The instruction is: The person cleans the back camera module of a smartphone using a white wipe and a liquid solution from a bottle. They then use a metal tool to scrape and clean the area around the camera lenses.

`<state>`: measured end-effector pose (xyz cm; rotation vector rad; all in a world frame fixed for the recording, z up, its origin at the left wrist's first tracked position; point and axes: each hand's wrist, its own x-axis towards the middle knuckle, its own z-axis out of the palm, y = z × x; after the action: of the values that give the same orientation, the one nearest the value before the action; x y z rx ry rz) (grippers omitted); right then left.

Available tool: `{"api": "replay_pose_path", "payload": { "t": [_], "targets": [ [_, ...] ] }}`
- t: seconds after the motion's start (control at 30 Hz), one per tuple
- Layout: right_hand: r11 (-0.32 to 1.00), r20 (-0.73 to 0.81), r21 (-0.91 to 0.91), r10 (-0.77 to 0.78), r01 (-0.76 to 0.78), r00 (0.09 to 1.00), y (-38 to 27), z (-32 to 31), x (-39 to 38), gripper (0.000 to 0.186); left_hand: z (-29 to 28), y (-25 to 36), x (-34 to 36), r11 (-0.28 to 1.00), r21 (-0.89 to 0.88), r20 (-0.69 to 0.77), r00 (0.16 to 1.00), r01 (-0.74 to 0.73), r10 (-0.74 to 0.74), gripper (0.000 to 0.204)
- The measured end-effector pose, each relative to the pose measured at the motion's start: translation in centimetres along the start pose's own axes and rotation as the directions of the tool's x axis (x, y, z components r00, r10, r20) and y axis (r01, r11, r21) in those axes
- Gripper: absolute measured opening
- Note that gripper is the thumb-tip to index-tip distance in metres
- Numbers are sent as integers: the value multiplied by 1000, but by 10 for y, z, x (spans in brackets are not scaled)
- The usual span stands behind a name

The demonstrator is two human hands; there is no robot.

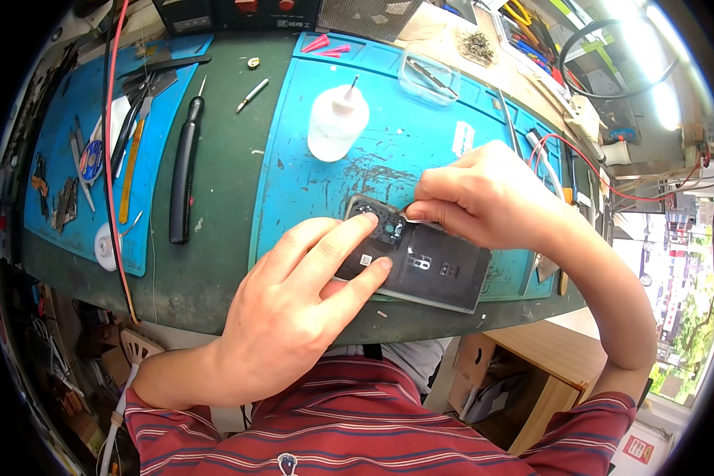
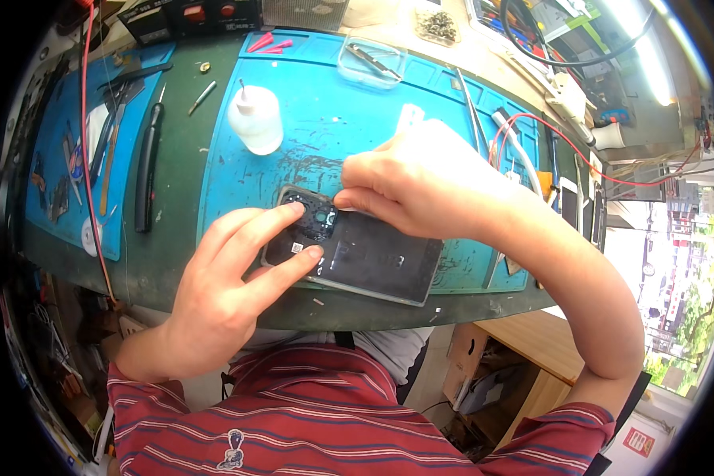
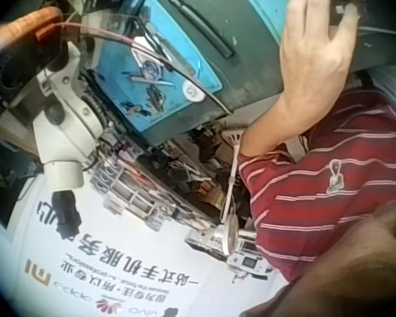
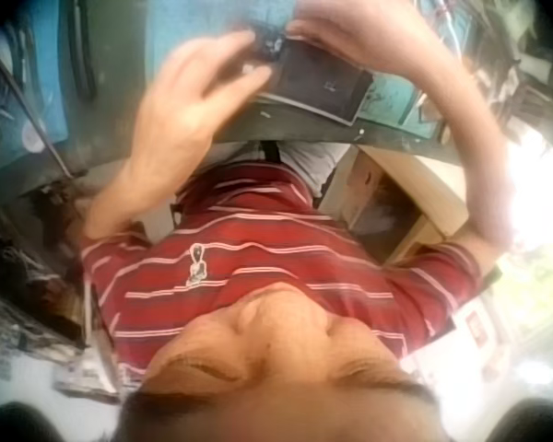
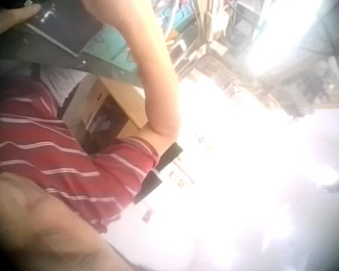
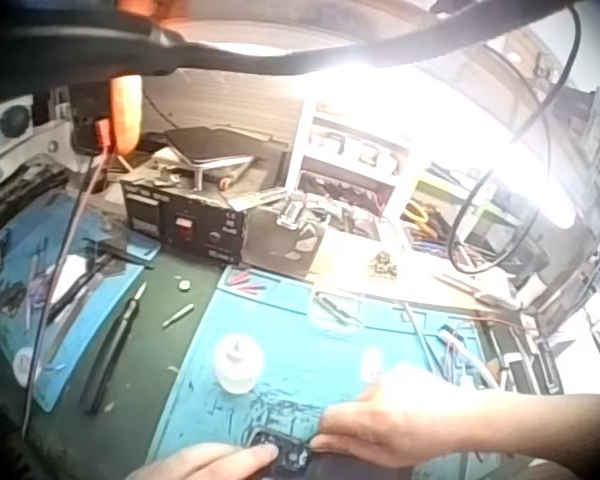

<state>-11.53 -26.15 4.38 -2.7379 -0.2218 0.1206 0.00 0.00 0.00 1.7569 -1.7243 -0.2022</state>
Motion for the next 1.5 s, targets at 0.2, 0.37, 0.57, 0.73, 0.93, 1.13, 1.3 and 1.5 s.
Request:
{"api": "replay_pose_path", "payload": {
  "t": [0.2,0.37,0.57,0.73,0.93,1.13,1.3,1.5],
  "targets": [
    [1000,61,19,-19,18,998,4,-5,7,21,0,0,0,1000,-12,-16,1000,5,-5,50],
    [991,93,105,80,-89,993,1,-6,12,26,2,-1,0,1000,-12,-25,1000,6,-6,50],
    [998,107,68,9,-16,994,5,-6,13,23,2,0,0,1000,-18,-19,1000,10,-10,51],
    [997,106,79,-1,-8,994,6,-6,16,24,3,0,-2,999,-30,-21,999,27,-28,53],
    [997,91,82,-14,6,996,6,-5,18,25,3,1,-1,999,-40,-24,999,35,-36,53],
    [996,87,94,1,-10,996,5,-5,19,25,4,0,-1,999,-20,-36,999,27,-28,52],
    [991,125,117,43,-58,991,3,-7,22,25,3,1,1,999,-25,-32,999,30,-30,51],
    [966,210,188,135,-176,968,-1,-13,29,30,4,1,0,1000,-5,-29,999,28,-28,51]
  ]
}}
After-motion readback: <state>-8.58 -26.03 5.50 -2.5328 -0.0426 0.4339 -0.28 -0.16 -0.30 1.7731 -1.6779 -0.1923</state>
